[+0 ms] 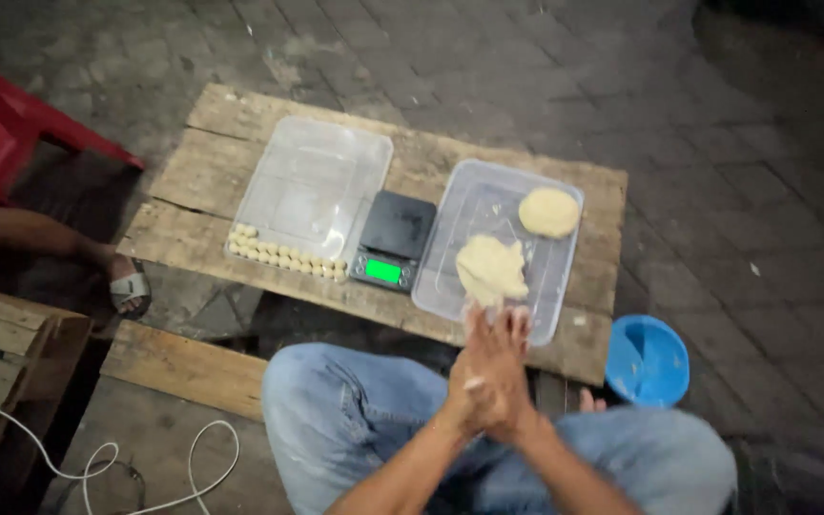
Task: The person portions out small pieces of dough from a larger mass, rolls them into uniform balls, and organizes them in a plastic container.
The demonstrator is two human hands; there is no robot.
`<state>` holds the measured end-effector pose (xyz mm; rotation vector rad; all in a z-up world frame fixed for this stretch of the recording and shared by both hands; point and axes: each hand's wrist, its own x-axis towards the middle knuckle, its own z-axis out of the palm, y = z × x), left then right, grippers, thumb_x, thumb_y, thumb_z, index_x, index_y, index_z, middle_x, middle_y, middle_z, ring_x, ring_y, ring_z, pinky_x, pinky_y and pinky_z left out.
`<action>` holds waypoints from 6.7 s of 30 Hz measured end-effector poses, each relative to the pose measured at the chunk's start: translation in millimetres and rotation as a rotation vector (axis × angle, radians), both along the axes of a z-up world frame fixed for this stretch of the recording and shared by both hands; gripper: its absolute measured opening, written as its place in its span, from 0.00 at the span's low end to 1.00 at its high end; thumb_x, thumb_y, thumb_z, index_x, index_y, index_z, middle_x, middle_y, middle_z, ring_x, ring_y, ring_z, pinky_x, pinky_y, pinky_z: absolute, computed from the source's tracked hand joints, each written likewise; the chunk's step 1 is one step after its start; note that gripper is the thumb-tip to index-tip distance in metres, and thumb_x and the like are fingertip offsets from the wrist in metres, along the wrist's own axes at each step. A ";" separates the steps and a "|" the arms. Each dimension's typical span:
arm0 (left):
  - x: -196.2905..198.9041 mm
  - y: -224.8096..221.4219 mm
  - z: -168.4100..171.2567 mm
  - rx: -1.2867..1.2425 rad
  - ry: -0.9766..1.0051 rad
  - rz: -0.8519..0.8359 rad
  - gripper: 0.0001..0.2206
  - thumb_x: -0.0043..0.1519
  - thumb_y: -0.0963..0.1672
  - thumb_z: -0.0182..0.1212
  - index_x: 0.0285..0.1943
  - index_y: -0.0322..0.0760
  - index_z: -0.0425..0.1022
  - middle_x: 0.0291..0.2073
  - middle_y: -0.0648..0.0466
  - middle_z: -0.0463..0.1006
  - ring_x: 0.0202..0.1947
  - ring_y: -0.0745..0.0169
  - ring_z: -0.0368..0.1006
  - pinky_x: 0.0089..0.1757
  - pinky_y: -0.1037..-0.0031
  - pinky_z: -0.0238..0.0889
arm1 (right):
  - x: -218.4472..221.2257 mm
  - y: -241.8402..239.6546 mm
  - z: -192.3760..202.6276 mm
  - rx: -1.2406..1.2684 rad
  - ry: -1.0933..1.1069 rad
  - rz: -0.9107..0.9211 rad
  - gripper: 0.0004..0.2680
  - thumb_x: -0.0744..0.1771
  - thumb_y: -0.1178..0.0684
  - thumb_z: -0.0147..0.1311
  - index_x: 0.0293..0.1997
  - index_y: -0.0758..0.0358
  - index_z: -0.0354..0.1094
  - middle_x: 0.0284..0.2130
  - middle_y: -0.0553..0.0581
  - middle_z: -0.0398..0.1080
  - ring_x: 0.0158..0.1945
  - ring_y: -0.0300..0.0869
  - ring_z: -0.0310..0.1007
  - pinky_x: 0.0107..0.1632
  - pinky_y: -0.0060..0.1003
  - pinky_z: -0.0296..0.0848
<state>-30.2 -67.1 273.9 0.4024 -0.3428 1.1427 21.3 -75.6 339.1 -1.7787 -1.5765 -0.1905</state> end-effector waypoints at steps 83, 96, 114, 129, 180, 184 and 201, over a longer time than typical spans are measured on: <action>-146.4 450.8 -15.5 1.620 2.178 0.990 0.27 0.51 0.41 0.72 0.63 0.31 0.76 0.56 0.42 0.76 0.54 0.38 0.69 0.50 0.55 0.70 | 131.0 -1.9 -47.6 -0.084 0.453 -0.457 0.06 0.72 0.57 0.61 0.52 0.67 0.78 0.45 0.69 0.77 0.51 0.61 0.76 0.53 0.51 0.73; 51.7 202.0 20.4 1.653 1.448 0.519 0.29 0.51 0.43 0.72 0.65 0.34 0.74 0.62 0.39 0.71 0.59 0.31 0.67 0.57 0.53 0.62 | 146.4 5.1 -83.2 -0.344 0.450 -0.392 0.33 0.56 0.45 0.78 0.64 0.68 0.69 0.49 0.71 0.72 0.47 0.62 0.76 0.45 0.51 0.80; 78.3 165.4 -17.9 1.663 1.373 0.440 0.34 0.53 0.44 0.71 0.72 0.33 0.66 0.73 0.36 0.59 0.71 0.23 0.54 0.62 0.45 0.59 | 138.1 16.0 -108.3 -0.432 0.589 -0.591 0.17 0.59 0.52 0.73 0.49 0.68 0.76 0.35 0.71 0.78 0.41 0.60 0.80 0.40 0.52 0.78; 82.5 167.0 -14.2 1.737 1.372 0.583 0.31 0.56 0.44 0.71 0.70 0.40 0.69 0.76 0.42 0.55 0.75 0.29 0.48 0.61 0.50 0.56 | 134.5 13.4 -76.9 -0.401 0.706 -0.630 0.14 0.61 0.58 0.69 0.50 0.65 0.77 0.37 0.67 0.79 0.41 0.56 0.81 0.42 0.46 0.80; 86.9 163.8 10.3 0.952 1.280 0.383 0.24 0.52 0.49 0.80 0.55 0.47 0.76 0.47 0.61 0.76 0.41 0.62 0.77 0.39 0.74 0.76 | 160.1 3.2 -60.4 -0.006 1.905 0.027 0.27 0.68 0.37 0.43 0.71 0.67 0.57 0.65 0.67 0.65 0.63 0.61 0.70 0.60 0.66 0.70; 86.7 170.7 4.2 0.922 1.267 0.321 0.12 0.57 0.46 0.74 0.47 0.43 0.78 0.39 0.60 0.76 0.37 0.60 0.79 0.35 0.76 0.76 | 153.7 6.6 -54.6 -0.067 1.728 0.022 0.29 0.69 0.34 0.39 0.69 0.72 0.57 0.63 0.73 0.64 0.64 0.68 0.64 0.60 0.71 0.66; 61.8 266.2 9.3 0.744 1.652 0.483 0.04 0.59 0.43 0.71 0.40 0.39 0.82 0.32 0.45 0.84 0.33 0.44 0.81 0.34 0.61 0.74 | 139.8 16.9 -33.3 -0.111 0.971 -0.299 0.13 0.73 0.53 0.50 0.64 0.67 0.68 0.26 0.68 0.76 0.21 0.46 0.76 0.24 0.35 0.76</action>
